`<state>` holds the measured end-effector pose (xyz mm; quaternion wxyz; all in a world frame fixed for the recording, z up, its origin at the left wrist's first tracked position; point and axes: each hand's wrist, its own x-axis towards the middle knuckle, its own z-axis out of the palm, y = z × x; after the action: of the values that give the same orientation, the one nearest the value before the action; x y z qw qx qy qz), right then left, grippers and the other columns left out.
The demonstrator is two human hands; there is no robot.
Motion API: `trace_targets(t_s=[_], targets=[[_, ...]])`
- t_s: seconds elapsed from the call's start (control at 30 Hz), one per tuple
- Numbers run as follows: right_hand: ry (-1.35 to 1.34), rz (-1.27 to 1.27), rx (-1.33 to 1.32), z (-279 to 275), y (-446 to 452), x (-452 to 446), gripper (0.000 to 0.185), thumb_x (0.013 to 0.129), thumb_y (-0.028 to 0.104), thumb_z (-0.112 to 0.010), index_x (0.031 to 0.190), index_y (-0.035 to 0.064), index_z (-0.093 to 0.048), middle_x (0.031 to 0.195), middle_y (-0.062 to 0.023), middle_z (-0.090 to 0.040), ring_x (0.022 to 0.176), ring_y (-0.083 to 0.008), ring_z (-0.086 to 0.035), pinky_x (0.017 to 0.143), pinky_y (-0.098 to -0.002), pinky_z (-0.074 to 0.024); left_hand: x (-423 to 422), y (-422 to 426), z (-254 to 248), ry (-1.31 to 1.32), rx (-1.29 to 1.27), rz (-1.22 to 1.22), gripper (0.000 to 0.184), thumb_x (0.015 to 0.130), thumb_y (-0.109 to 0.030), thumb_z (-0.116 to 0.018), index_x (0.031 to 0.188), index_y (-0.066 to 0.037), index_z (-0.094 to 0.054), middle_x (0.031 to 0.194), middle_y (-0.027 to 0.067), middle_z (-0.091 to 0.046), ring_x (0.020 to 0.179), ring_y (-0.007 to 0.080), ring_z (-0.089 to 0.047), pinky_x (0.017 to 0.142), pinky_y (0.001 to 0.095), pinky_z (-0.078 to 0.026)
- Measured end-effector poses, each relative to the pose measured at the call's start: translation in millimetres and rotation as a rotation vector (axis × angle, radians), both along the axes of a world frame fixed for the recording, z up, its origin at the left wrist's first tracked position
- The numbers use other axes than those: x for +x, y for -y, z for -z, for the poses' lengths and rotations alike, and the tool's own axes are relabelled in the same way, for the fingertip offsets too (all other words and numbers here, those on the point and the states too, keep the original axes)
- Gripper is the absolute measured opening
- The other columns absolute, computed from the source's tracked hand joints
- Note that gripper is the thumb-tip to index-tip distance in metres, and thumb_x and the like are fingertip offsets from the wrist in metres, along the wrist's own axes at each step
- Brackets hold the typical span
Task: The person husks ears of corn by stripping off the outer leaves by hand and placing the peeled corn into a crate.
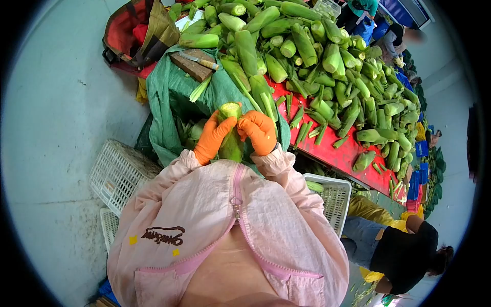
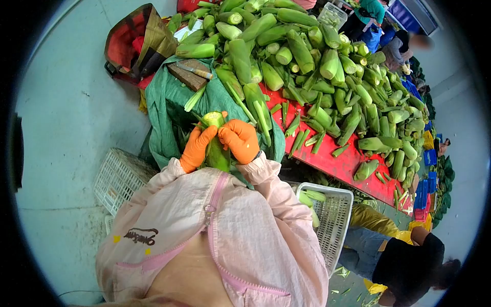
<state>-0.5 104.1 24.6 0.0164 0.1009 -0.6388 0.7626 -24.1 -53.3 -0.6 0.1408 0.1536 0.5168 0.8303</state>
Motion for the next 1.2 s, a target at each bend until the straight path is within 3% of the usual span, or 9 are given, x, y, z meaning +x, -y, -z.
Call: trace_targets(t_s=[0.27,0.37,0.5,0.57,0.9,0.97,1.0,1.1,1.2], targets=[[0.284,0.011,0.291,-10.9,-0.7,-5.4,0.032,0.092,0.029,-0.065,0.077,0.0013,-0.062,0.065,-0.0045,-0.061,0.054,-0.0102,-0.054,0.051,-0.0245,-0.0437,-0.9,1.3,5.2,-0.085,-0.010,-0.121,0.052,0.088,-0.022,-0.071,0.131,-0.002,-0.051,0.110,0.0036,-0.062,0.097,0.0112,-0.058,0.087,0.0257,-0.047],[0.353,-0.088,-0.049,-8.7,3.1,-3.0,0.033,0.092,0.030,-0.065,0.076,0.0017,-0.063,0.066,-0.0055,-0.062,0.054,-0.0111,-0.055,0.051,-0.0246,-0.0442,0.7,1.8,-1.3,-0.097,0.005,-0.144,0.051,0.087,-0.021,-0.073,0.129,-0.002,-0.052,0.106,0.0028,-0.062,0.092,0.0104,-0.059,0.081,0.0251,-0.049],[0.105,0.034,-0.025,14.6,19.8,2.6,0.031,0.092,0.025,-0.065,0.071,0.0029,-0.062,0.065,-0.0071,-0.063,0.054,-0.0154,-0.058,0.051,-0.0275,-0.0446,-6.4,6.4,8.0,0.043,0.114,-0.148,0.054,0.094,-0.036,-0.062,0.133,0.000,-0.049,0.113,0.0097,-0.064,0.098,0.0164,-0.061,0.088,0.0292,-0.049],[-0.162,0.169,0.286,16.3,27.4,6.0,0.030,0.090,0.019,-0.066,0.065,0.0029,-0.060,0.063,-0.0068,-0.062,0.054,-0.0168,-0.058,0.051,-0.0302,-0.0441,-9.1,5.8,8.0,0.060,0.108,-0.238,0.058,0.096,-0.046,-0.053,0.131,0.000,-0.050,0.110,0.0124,-0.065,0.095,0.0199,-0.062,0.086,0.0321,-0.050],[-0.176,0.146,0.253,30.5,27.9,38.2,0.026,0.089,0.008,-0.064,0.063,0.0045,-0.060,0.062,-0.0074,-0.060,0.053,-0.0227,-0.054,0.053,-0.0347,-0.0421,-76.0,53.5,70.5,0.525,0.304,-0.414,0.069,0.088,-0.065,-0.051,0.115,-0.002,-0.055,0.099,0.0211,-0.067,0.081,0.0308,-0.065,0.076,0.0412,-0.054],[-0.672,0.088,0.619,20.6,16.0,44.7,0.013,0.085,0.003,-0.066,0.077,-0.0004,-0.057,0.067,-0.0066,-0.060,0.053,-0.0191,-0.055,0.049,-0.0328,-0.0435,-83.3,69.5,77.2,0.522,0.263,-0.482,0.067,0.090,-0.065,-0.048,0.114,-0.003,-0.055,0.104,0.0199,-0.066,0.088,0.0324,-0.064,0.079,0.0446,-0.053],[-0.826,0.121,0.517,5.2,14.5,47.0,0.009,0.083,0.002,-0.066,0.082,-0.0001,-0.057,0.069,-0.0073,-0.063,0.053,-0.0211,-0.053,0.050,-0.0353,-0.0431,-90.8,83.3,87.5,0.485,0.314,-0.638,0.065,0.091,-0.064,-0.046,0.114,-0.003,-0.055,0.108,0.0189,-0.065,0.093,0.0331,-0.063,0.081,0.0466,-0.053],[-0.423,0.145,0.275,-2.2,-7.9,63.8,0.024,0.090,0.005,-0.057,0.066,0.0042,-0.061,0.066,-0.0067,-0.067,0.056,-0.0200,-0.055,0.056,-0.0338,-0.0437,-134.2,171.4,179.7,0.274,0.593,-0.653,0.068,0.093,-0.065,-0.041,0.118,-0.003,-0.055,0.121,0.0146,-0.061,0.105,0.0319,-0.060,0.089,0.0483,-0.050],[-0.052,0.143,0.549,38.9,-5.3,22.7,0.029,0.090,0.018,-0.063,0.067,0.0006,-0.061,0.069,-0.0139,-0.066,0.057,-0.0215,-0.059,0.058,-0.0352,-0.0459,-100.6,145.8,93.9,0.369,0.418,-0.637,0.066,0.092,-0.064,-0.044,0.114,-0.003,-0.057,0.108,0.0157,-0.067,0.090,0.0285,-0.065,0.081,0.0421,-0.054]])
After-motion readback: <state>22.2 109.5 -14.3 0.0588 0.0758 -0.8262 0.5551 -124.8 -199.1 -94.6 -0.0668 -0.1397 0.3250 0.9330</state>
